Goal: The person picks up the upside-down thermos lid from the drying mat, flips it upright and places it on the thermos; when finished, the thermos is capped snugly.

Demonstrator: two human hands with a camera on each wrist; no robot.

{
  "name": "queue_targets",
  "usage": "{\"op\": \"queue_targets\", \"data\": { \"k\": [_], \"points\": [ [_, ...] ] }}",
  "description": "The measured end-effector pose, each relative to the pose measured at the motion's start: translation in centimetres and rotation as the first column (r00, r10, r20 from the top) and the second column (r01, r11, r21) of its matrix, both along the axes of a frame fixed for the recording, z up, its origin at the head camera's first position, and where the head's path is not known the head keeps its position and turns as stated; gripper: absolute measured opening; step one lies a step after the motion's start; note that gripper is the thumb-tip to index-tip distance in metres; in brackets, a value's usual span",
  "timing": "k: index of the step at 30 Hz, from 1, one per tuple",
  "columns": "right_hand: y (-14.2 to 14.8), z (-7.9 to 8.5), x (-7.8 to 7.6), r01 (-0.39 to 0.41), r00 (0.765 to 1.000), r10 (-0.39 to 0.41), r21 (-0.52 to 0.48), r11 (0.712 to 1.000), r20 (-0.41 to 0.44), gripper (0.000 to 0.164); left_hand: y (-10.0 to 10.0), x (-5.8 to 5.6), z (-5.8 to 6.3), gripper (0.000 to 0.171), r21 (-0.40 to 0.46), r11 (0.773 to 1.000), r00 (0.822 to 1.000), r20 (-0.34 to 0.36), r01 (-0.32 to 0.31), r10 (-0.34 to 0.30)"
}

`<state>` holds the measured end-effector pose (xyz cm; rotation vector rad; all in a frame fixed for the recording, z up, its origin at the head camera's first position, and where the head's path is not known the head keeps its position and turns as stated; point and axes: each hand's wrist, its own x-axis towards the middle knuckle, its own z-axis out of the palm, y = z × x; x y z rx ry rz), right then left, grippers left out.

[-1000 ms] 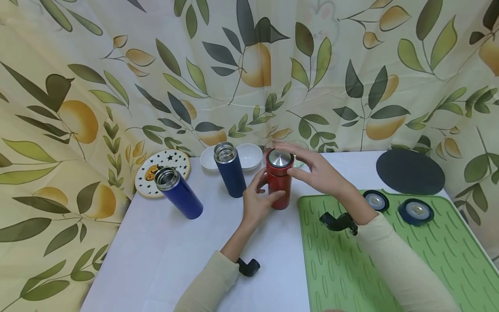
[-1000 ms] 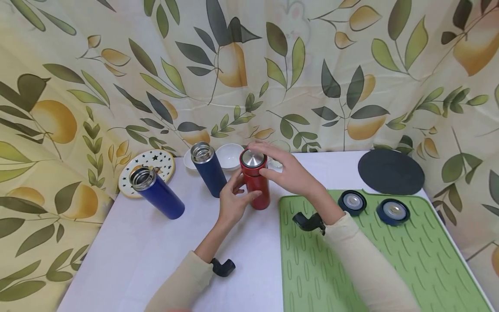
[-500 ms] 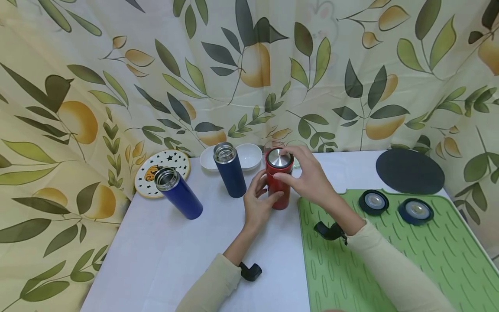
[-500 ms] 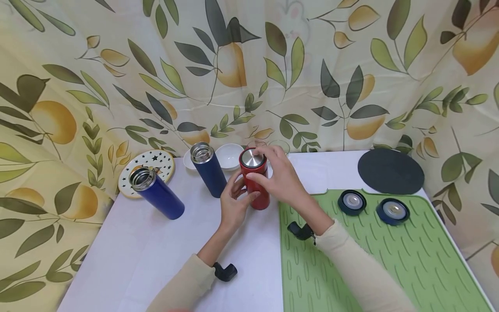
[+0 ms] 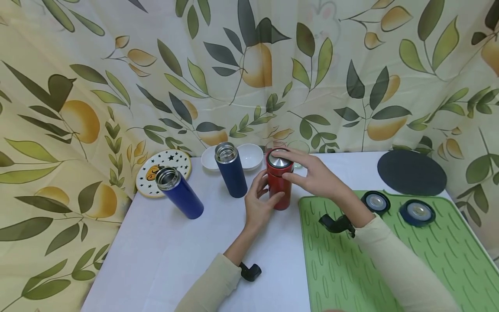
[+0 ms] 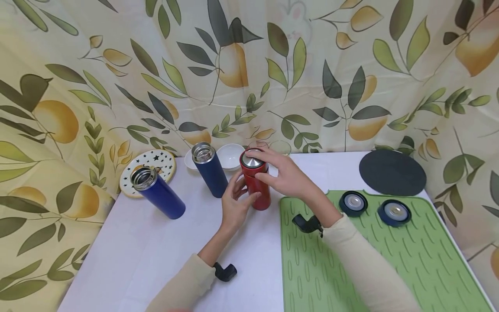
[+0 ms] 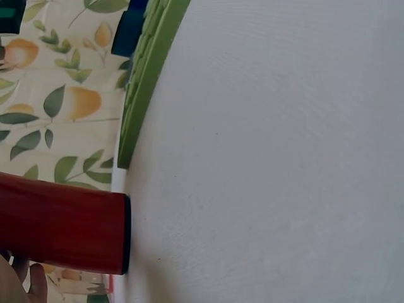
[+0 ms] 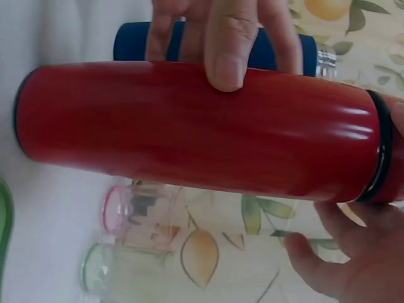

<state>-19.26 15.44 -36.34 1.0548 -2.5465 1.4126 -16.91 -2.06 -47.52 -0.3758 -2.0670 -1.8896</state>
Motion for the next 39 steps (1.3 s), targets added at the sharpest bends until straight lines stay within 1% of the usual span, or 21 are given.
{"op": "queue_targets", "data": {
  "k": [3, 6, 8, 11, 13, 14, 15, 17, 19, 22, 23, 25, 26, 27, 29, 31, 33, 34, 36, 38, 39],
  "points": [
    [-0.1, -0.5, 0.1, 0.049, 0.998, -0.049, -0.009, 0.999, -0.049, 0.055, 0.2, 0.0, -0.2, 0.071, -0.023, 1.000, 1.000, -0.025, 0.002, -0.003],
    [-0.7, -1.1, 0.3, 0.137, 0.985, -0.139, -0.025, 0.990, -0.106, 0.056, 0.4, 0.0, -0.3, 0.071, -0.039, 0.999, 0.999, -0.049, -0.015, 0.013],
    [-1.3, -1.5, 0.6, 0.222, 0.963, -0.223, -0.023, 0.975, -0.150, 0.058, 0.5, 0.4, 0.4, 0.070, -0.036, 0.999, 0.998, -0.052, -0.020, 0.018],
    [-2.3, -1.7, 1.1, 0.347, 0.917, -0.343, -0.018, 0.938, -0.204, 0.063, 0.4, 0.4, 0.4, 0.069, -0.041, 0.999, 0.998, -0.061, -0.030, 0.027],
    [-2.8, -1.8, 1.5, 0.403, 0.890, -0.393, -0.005, 0.915, -0.232, 0.064, 0.3, 0.7, 1.0, 0.069, -0.027, 0.999, 0.997, -0.068, -0.023, 0.021],
    [-2.9, -1.7, 1.6, 0.418, 0.884, -0.407, -0.003, 0.909, -0.229, 0.064, 0.3, 0.7, 1.0, 0.069, -0.026, 0.999, 0.997, -0.078, -0.024, 0.022],
    [-2.9, -1.6, 1.8, 0.421, 0.883, -0.413, -0.008, 0.907, -0.223, 0.063, 0.3, 0.7, 1.0, 0.069, -0.022, 1.000, 0.996, -0.085, -0.021, 0.019],
    [-2.6, -1.4, 1.7, 0.405, 0.893, -0.402, -0.028, 0.914, -0.201, 0.061, 0.3, 1.1, 1.9, 0.068, -0.011, 1.000, 0.995, -0.096, -0.009, 0.008],
    [-2.0, -1.0, 1.6, 0.360, 0.918, -0.364, -0.053, 0.932, -0.157, 0.059, 0.3, 1.3, 2.4, 0.068, -0.013, 1.000, 0.995, -0.096, -0.004, 0.003],
    [-1.1, -0.4, 0.9, 0.205, 0.973, -0.213, -0.091, 0.975, -0.091, 0.056, 0.3, 1.4, 2.5, 0.067, -0.021, 1.000, 0.997, -0.082, -0.001, 0.000],
    [-0.9, -0.2, 0.7, 0.155, 0.985, -0.162, -0.090, 0.984, -0.068, 0.054, 0.2, 1.4, 2.4, 0.068, -0.023, 1.000, 0.997, -0.078, -0.003, 0.001],
    [-0.6, -0.1, 0.5, 0.085, 0.995, -0.089, -0.080, 0.993, -0.038, 0.050, 0.2, 1.4, 2.4, 0.067, -0.022, 1.000, 0.997, -0.071, -0.002, 0.000],
    [-0.6, -0.2, 0.5, 0.073, 0.997, -0.076, -0.075, 0.994, -0.031, 0.049, 0.2, 1.5, 2.3, 0.067, -0.025, 1.000, 0.998, -0.069, -0.002, 0.000],
    [-0.6, -0.3, 0.5, 0.083, 0.996, -0.085, -0.074, 0.994, -0.034, 0.048, 0.2, 1.5, 2.3, 0.067, -0.025, 1.000, 0.998, -0.070, -0.003, 0.001],
    [-1.1, -0.7, 0.7, 0.165, 0.983, -0.169, -0.056, 0.985, -0.066, 0.048, 0.2, 1.5, 2.3, 0.067, -0.032, 0.999, 0.998, -0.070, -0.007, 0.005],
    [-1.8, -1.1, 1.0, 0.262, 0.958, -0.267, -0.058, 0.963, -0.105, 0.052, 0.2, 1.6, 2.3, 0.067, -0.034, 0.999, 0.997, -0.076, -0.011, 0.008],
    [-2.7, -1.4, 1.3, 0.353, 0.923, -0.359, -0.066, 0.933, -0.137, 0.057, 0.2, 1.5, 2.3, 0.068, -0.033, 0.999, 0.996, -0.090, -0.015, 0.012],
    [-3.0, -1.5, 1.5, 0.391, 0.906, -0.397, -0.066, 0.918, -0.149, 0.059, 0.1, 1.6, 2.4, 0.068, -0.031, 0.999, 0.996, -0.093, -0.013, 0.010],
    [-3.5, -1.5, 1.8, 0.436, 0.884, -0.441, -0.071, 0.897, -0.151, 0.061, 0.1, 1.5, 2.4, 0.069, -0.022, 1.000, 0.995, -0.102, -0.006, 0.004],
    [-3.5, -1.3, 2.0, 0.446, 0.882, -0.451, -0.068, 0.893, -0.138, 0.061, 0.1, 1.5, 2.3, 0.069, -0.018, 1.000, 0.995, -0.100, 0.002, -0.004],
    [-3.3, -1.1, 2.1, 0.434, 0.888, -0.439, -0.069, 0.898, -0.133, 0.060, 0.1, 1.5, 2.3, 0.069, -0.015, 1.000, 0.995, -0.096, 0.007, -0.008]
  ]
}}
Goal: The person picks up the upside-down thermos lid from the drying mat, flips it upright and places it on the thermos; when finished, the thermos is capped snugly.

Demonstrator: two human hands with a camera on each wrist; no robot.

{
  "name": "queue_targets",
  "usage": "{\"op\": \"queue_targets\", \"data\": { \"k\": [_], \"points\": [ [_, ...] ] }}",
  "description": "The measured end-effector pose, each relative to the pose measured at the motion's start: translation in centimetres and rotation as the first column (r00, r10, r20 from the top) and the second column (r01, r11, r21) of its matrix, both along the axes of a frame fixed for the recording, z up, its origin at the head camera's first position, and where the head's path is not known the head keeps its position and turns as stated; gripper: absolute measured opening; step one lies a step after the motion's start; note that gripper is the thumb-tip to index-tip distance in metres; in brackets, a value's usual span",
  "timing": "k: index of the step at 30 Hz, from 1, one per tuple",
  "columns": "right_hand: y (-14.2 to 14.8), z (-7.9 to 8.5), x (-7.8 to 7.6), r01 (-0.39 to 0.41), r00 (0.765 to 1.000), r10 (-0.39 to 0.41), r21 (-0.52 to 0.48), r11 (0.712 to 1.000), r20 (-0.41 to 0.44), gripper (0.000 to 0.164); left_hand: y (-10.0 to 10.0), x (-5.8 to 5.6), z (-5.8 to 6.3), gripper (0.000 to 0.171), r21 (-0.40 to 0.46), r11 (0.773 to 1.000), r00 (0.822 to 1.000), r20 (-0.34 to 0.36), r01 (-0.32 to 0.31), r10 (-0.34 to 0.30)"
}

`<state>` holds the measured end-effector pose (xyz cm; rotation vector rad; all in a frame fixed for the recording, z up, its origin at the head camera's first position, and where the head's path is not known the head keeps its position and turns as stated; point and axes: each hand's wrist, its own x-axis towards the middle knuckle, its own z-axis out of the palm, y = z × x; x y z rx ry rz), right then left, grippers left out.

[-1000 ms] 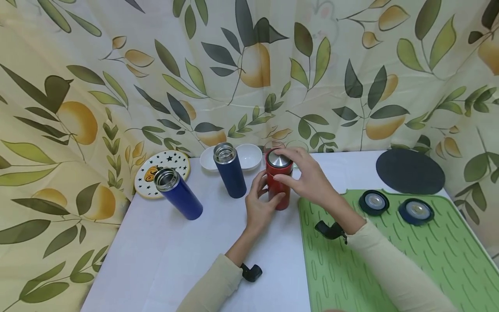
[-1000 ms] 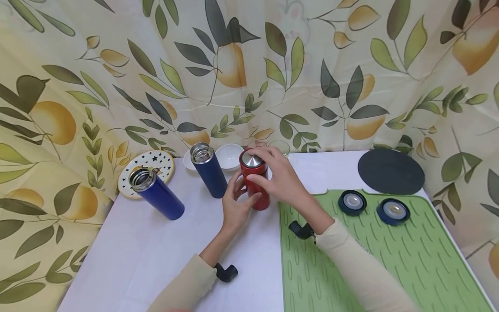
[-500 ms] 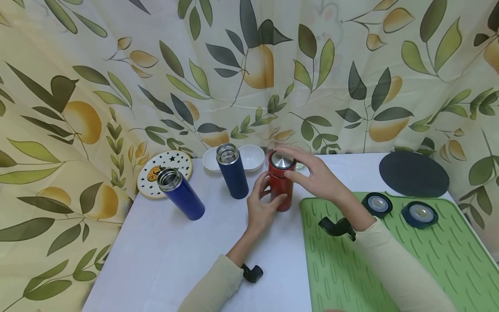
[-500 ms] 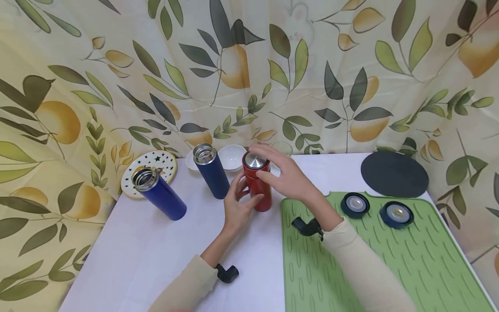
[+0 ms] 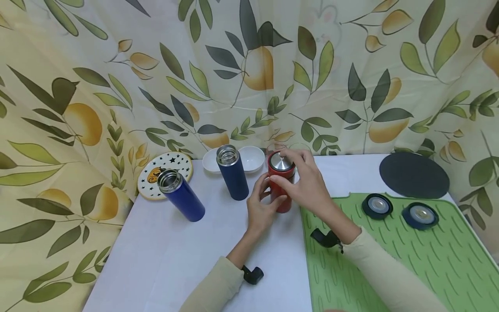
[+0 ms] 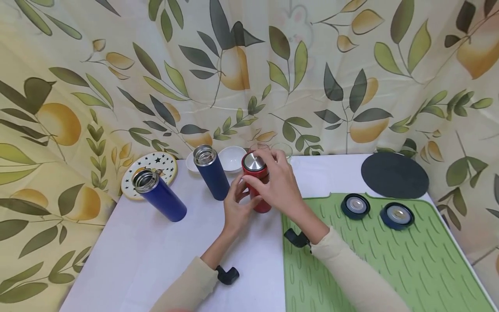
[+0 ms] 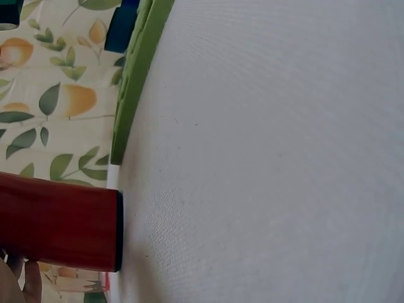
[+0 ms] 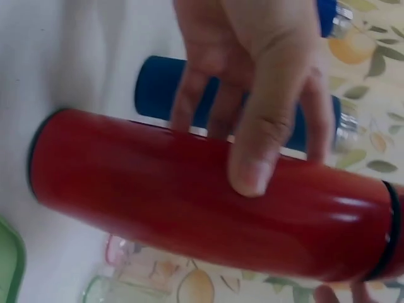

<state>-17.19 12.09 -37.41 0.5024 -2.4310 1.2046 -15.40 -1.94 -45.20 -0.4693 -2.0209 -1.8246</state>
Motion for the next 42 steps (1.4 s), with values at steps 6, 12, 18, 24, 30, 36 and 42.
{"op": "queue_targets", "data": {
  "k": [6, 12, 18, 24, 30, 36, 42],
  "points": [
    [2.1, 2.7, -0.3, -0.314, 0.944, 0.323, -0.120, 0.942, 0.071, 0.050, 0.0, -0.2, 0.0, 0.068, -0.002, 1.000, 1.000, 0.021, 0.003, -0.003],
    [3.2, 2.9, -1.0, -0.484, 0.858, 0.497, -0.114, 0.867, 0.132, 0.045, -0.1, -0.1, 0.1, 0.068, -0.002, 1.000, 1.000, 0.022, 0.003, -0.003],
    [2.1, 0.0, -1.7, -0.237, 0.971, 0.237, -0.022, 0.971, -0.020, 0.050, -0.1, -0.1, 0.2, 0.067, -0.020, 1.000, 0.999, 0.033, -0.003, 0.004],
    [1.6, -0.2, -1.2, -0.166, 0.986, 0.166, 0.009, 0.986, -0.008, 0.064, -0.1, -0.1, 0.2, 0.067, -0.017, 1.000, 0.999, 0.036, -0.009, 0.010],
    [2.6, 3.1, -0.8, -0.406, 0.908, 0.408, -0.045, 0.913, 0.098, 0.059, -0.1, -0.1, 0.1, 0.068, -0.008, 1.000, 1.000, 0.028, -0.007, 0.008],
    [3.3, 3.5, -1.1, -0.472, 0.869, 0.467, -0.009, 0.882, 0.162, 0.048, -0.1, -0.2, -0.4, 0.069, -0.007, 1.000, 1.000, 0.026, -0.005, 0.005],
    [2.6, 0.4, -2.1, -0.243, 0.970, 0.241, 0.036, 0.969, 0.042, 0.052, -0.1, 0.0, 0.1, 0.067, -0.029, 1.000, 1.000, 0.027, -0.005, 0.006]
  ]
}}
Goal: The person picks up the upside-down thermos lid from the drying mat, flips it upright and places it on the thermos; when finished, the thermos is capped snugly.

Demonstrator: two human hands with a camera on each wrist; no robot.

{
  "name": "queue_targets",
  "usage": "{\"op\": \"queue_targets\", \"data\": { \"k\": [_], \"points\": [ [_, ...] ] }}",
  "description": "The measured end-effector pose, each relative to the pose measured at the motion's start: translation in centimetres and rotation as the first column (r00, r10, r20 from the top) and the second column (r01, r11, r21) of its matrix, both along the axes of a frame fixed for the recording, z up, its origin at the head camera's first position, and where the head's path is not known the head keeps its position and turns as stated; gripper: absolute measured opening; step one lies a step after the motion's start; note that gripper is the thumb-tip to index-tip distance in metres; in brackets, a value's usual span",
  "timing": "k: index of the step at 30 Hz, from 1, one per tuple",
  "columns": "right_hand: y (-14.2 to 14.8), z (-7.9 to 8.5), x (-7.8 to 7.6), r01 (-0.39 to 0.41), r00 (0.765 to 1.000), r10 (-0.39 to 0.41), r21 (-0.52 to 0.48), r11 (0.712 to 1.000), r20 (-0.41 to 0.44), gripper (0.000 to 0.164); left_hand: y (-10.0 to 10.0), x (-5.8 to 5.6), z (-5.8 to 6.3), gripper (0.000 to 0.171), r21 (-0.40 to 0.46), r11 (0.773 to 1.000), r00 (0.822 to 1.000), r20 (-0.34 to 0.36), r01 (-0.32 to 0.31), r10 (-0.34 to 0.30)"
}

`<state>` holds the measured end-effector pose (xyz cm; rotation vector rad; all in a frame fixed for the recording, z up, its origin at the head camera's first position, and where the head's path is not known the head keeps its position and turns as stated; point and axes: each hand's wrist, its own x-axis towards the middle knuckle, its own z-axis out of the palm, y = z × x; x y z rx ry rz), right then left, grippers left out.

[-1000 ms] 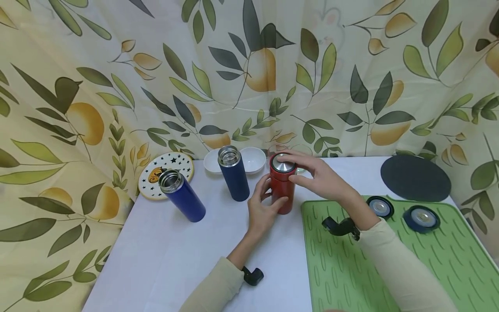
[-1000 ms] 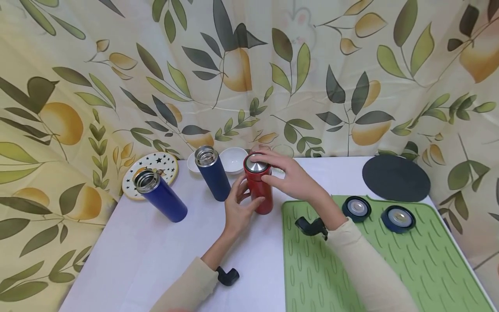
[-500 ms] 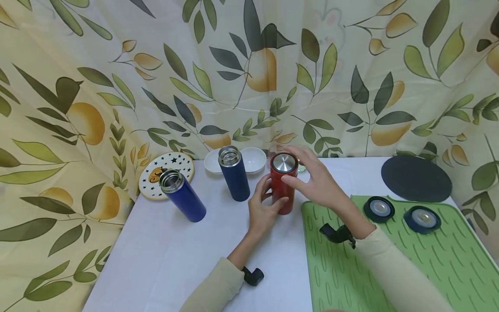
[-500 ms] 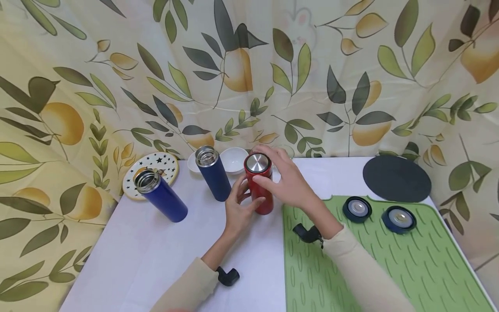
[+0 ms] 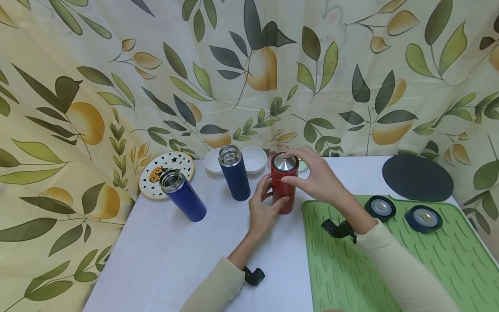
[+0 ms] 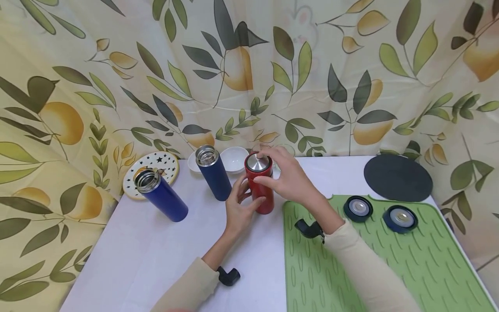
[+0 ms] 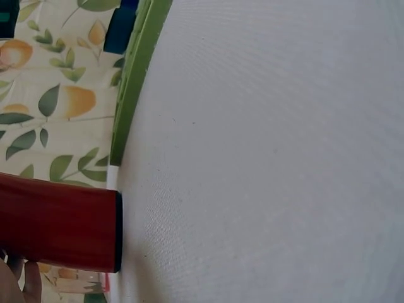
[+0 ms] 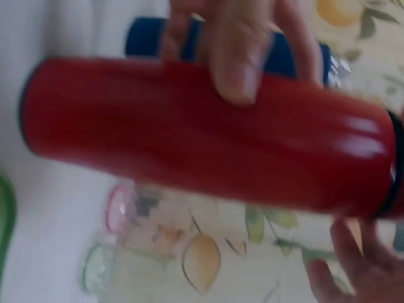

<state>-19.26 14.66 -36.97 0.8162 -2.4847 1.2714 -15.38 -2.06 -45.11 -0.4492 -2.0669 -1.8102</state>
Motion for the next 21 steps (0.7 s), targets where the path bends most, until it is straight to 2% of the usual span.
{"op": "queue_targets", "data": {
  "k": [3, 6, 8, 10, 13, 15, 16, 18, 21],
  "points": [
    [-0.6, -0.3, 0.5, 0.089, 0.996, -0.089, 0.018, 0.996, -0.019, 0.058, 0.0, 0.0, 0.0, 0.066, -0.001, 1.000, 1.000, 0.000, -0.005, 0.005],
    [-0.5, 0.1, 0.7, 0.087, 0.996, -0.088, 0.043, 0.995, 0.022, 0.061, 0.0, -0.1, -0.1, 0.067, 0.004, 1.000, 1.000, 0.001, -0.002, 0.002],
    [-0.1, 0.6, 0.5, 0.023, 0.997, -0.026, 0.043, 0.999, 0.074, 0.062, -0.1, -0.2, -0.1, 0.067, 0.007, 1.000, 1.000, 0.000, 0.002, -0.002],
    [0.5, 1.1, 0.1, -0.070, 0.988, 0.066, 0.022, 0.997, 0.143, 0.061, -0.1, -0.2, -0.1, 0.068, 0.007, 1.000, 1.000, -0.003, 0.006, -0.006],
    [1.4, 1.6, -0.6, -0.228, 0.946, 0.230, -0.036, 0.973, 0.229, 0.062, -0.1, -0.2, -0.2, 0.069, 0.009, 1.000, 1.000, -0.011, 0.006, -0.006],
    [1.7, 1.5, -1.0, -0.286, 0.922, 0.290, -0.053, 0.957, 0.256, 0.060, -0.1, -0.2, -0.2, 0.069, 0.009, 1.000, 1.000, -0.017, 0.004, -0.004],
    [1.7, 1.4, -1.1, -0.297, 0.918, 0.301, -0.056, 0.953, 0.259, 0.058, -0.1, -0.2, -0.2, 0.069, 0.009, 1.000, 1.000, -0.019, 0.004, -0.004],
    [1.6, 1.2, -1.1, -0.275, 0.930, 0.278, -0.046, 0.960, 0.241, 0.054, -0.1, -0.2, -0.2, 0.069, 0.008, 1.000, 1.000, -0.022, 0.003, -0.003],
    [1.0, 0.8, -0.8, -0.160, 0.972, 0.159, -0.009, 0.987, 0.174, 0.054, -0.1, -0.2, -0.1, 0.068, 0.007, 1.000, 1.000, -0.023, 0.007, -0.007]
  ]
}}
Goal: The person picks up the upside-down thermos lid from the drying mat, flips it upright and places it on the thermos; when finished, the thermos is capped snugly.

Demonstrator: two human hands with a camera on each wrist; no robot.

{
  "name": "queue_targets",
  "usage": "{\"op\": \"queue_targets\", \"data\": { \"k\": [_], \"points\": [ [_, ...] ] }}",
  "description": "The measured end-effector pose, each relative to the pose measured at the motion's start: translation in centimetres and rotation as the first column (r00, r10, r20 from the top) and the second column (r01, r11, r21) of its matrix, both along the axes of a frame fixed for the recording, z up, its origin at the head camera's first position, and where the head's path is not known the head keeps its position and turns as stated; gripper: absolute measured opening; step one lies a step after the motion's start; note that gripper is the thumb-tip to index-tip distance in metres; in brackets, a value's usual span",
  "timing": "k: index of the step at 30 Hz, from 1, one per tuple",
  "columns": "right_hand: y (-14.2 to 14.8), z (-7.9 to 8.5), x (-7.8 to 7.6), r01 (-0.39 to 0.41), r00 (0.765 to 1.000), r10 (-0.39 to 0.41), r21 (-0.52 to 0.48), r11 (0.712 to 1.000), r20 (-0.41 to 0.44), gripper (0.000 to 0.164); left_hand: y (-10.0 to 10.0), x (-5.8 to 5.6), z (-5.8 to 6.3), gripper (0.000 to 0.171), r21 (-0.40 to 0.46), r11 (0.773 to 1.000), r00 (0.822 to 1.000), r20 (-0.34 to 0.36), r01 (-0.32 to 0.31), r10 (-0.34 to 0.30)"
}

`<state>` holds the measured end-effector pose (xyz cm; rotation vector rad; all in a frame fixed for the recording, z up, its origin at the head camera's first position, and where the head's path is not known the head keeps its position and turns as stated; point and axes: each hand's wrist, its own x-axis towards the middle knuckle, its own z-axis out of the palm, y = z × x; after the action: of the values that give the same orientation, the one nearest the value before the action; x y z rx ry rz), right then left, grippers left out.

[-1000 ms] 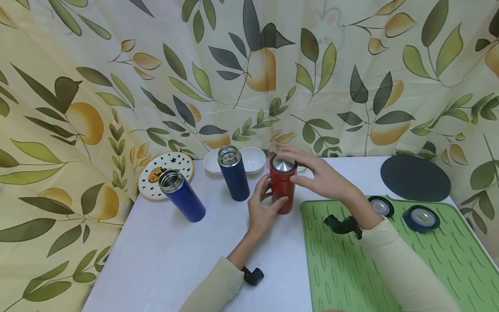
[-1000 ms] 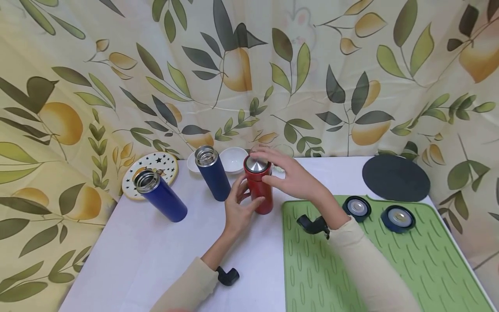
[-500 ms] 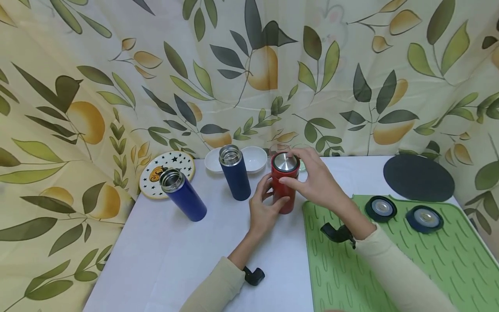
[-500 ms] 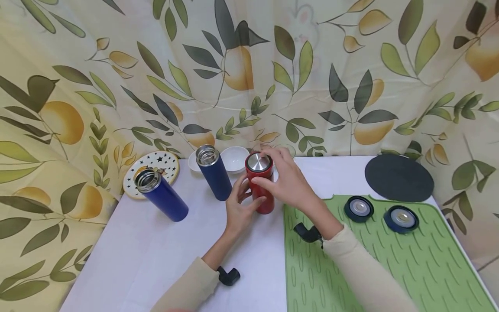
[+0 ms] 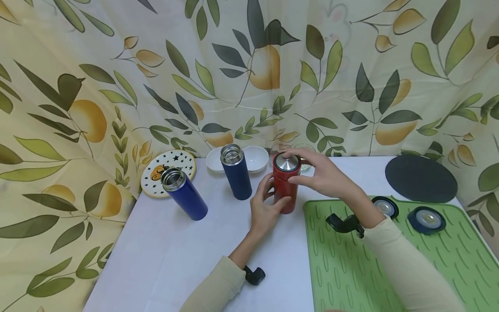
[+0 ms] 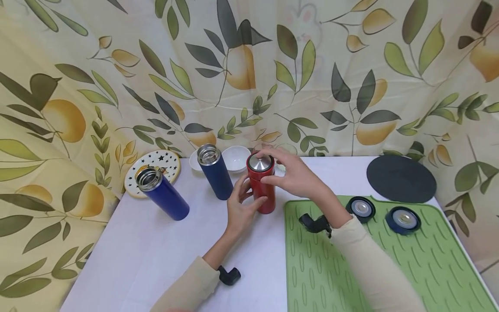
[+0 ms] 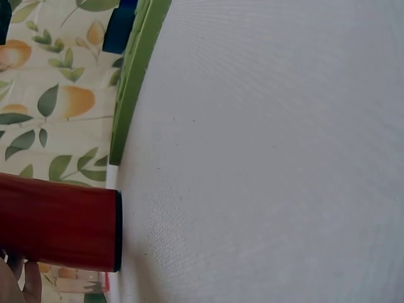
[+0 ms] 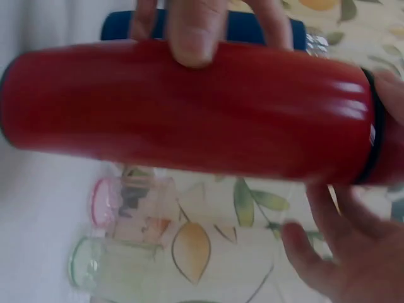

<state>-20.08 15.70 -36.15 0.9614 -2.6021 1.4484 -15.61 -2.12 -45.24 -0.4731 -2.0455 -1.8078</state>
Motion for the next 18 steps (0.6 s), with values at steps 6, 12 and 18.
{"op": "queue_targets", "data": {
  "k": [6, 12, 18],
  "points": [
    [-1.3, -0.6, 1.2, 0.207, 0.971, -0.198, 0.055, 0.977, -0.136, 0.062, 0.0, 0.0, 0.1, 0.067, -0.003, 1.000, 1.000, 0.013, -0.007, 0.007],
    [-0.8, 0.2, 1.2, 0.127, 0.990, -0.122, 0.070, 0.989, -0.065, 0.071, 0.0, 0.0, 0.1, 0.068, -0.005, 1.000, 1.000, 0.007, -0.006, 0.006],
    [0.8, 0.7, -0.2, -0.126, 0.987, 0.124, 0.007, 0.992, 0.099, 0.065, 0.0, 0.0, 0.1, 0.070, -0.005, 1.000, 1.000, 0.003, -0.005, 0.005]
  ]
}}
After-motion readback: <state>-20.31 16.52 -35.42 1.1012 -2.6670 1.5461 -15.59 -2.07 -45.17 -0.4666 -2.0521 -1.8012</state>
